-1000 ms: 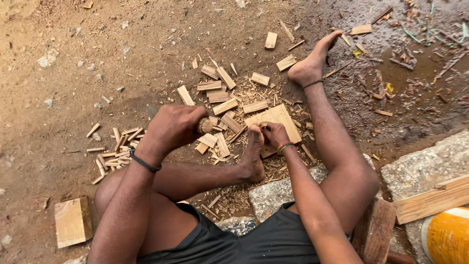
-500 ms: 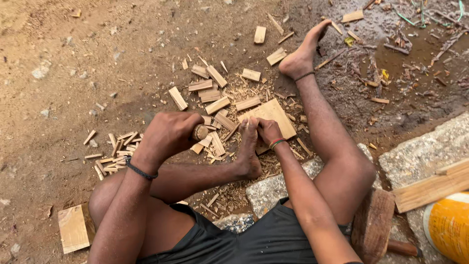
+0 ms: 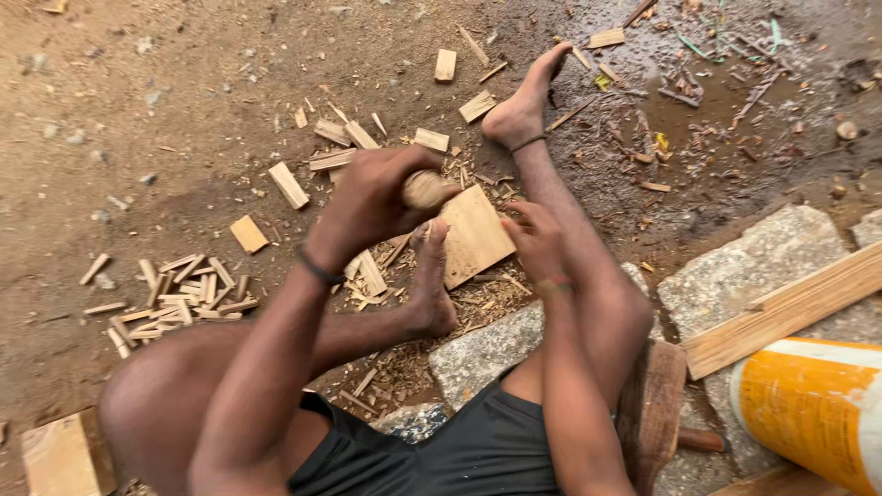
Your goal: The person sits on the ground and carves a small cylindrical wooden piece using a chisel and a wooden mallet. They repeatedly strike the chisel to shape the wood, occasionally pausing to inspect the piece or adjust their grip.
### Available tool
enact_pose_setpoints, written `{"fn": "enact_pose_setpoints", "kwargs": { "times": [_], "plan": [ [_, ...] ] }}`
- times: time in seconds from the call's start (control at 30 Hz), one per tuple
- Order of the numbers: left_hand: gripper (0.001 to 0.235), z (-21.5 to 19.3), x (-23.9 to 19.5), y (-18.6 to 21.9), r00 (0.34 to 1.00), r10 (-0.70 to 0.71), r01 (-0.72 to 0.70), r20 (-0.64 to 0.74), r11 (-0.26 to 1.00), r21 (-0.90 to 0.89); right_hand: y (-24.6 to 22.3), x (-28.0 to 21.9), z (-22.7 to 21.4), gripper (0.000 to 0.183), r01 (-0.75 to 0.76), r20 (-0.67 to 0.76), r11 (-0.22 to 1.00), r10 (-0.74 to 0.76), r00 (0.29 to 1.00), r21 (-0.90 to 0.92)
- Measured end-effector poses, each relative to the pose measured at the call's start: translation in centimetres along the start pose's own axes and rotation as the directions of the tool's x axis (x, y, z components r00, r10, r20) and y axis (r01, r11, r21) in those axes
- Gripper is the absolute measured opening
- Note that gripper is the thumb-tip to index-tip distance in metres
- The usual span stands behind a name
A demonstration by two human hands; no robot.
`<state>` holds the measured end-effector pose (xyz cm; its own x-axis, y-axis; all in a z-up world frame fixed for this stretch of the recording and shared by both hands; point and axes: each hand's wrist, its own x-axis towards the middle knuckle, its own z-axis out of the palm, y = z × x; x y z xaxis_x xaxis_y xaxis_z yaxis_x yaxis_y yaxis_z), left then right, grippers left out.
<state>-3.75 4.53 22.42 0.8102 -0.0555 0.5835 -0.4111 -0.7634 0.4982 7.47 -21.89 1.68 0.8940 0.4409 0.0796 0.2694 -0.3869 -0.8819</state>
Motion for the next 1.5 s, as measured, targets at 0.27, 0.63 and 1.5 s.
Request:
{"fn": "enact_pose_setpoints", "kwargs": {
  "times": [0.27,0.63,1.5],
  "plan": [
    [0.021,12.1,-0.5,-3.6,0.973,-0.229,0.194,0.017,0.782,-0.592,1.4,-19.1,-16.1,0.025,-0.217,-0.579,0.959,0.075,0.812,-0.18],
    [0.021,17.8,-5.1,-7.5,0.915,-0.328,0.402,0.234,0.784,-0.473,11.2,-35.7,-18.3,0.07,-0.883,-0.673,0.284,0.572,0.468,-0.373],
    [0.02,16.0,-5.6,-10.0,0.867,-0.449,0.474,0.216,0.606,-0.639,9.3,-36.7,-14.7,0.093,-0.685,-0.671,0.727,0.528,0.52,0.042]
  ]
}}
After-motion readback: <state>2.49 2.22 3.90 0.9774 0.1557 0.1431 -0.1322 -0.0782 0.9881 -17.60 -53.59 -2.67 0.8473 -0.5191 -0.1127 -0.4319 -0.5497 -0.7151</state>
